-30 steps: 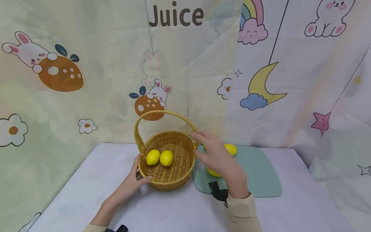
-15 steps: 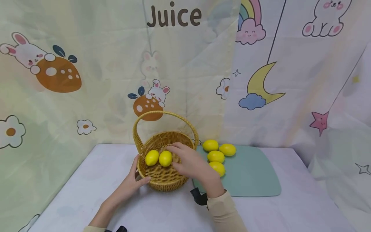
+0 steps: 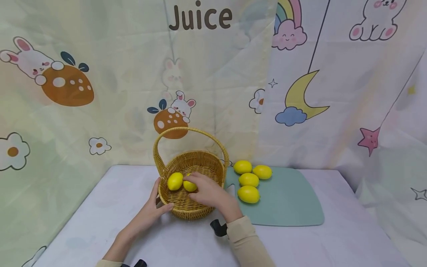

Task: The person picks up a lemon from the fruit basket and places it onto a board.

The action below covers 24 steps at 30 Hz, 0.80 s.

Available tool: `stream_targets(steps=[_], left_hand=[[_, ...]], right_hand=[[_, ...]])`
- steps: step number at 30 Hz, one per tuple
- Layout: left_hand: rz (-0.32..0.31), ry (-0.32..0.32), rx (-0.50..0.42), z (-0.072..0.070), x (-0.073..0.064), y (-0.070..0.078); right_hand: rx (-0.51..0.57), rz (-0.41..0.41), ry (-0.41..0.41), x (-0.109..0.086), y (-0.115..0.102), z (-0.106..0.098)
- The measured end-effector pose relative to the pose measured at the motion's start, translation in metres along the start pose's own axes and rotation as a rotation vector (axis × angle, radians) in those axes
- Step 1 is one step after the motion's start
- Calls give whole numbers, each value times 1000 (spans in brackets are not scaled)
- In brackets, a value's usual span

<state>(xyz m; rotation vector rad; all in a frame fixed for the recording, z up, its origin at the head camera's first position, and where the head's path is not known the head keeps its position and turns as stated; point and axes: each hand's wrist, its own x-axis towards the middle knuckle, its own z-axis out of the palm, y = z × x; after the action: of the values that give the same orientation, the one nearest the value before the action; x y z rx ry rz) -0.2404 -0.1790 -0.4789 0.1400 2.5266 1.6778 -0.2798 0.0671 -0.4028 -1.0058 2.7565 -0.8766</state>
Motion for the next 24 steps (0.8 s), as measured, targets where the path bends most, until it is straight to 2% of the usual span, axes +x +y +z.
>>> stream_targets(steps=[14, 24], left_hand=[[13, 4, 17, -1, 1, -2], [-2, 8, 14, 1, 1, -3]], right_hand=[[-82, 89, -3, 12, 4, 17], [-132, 72, 34, 15, 6, 20]])
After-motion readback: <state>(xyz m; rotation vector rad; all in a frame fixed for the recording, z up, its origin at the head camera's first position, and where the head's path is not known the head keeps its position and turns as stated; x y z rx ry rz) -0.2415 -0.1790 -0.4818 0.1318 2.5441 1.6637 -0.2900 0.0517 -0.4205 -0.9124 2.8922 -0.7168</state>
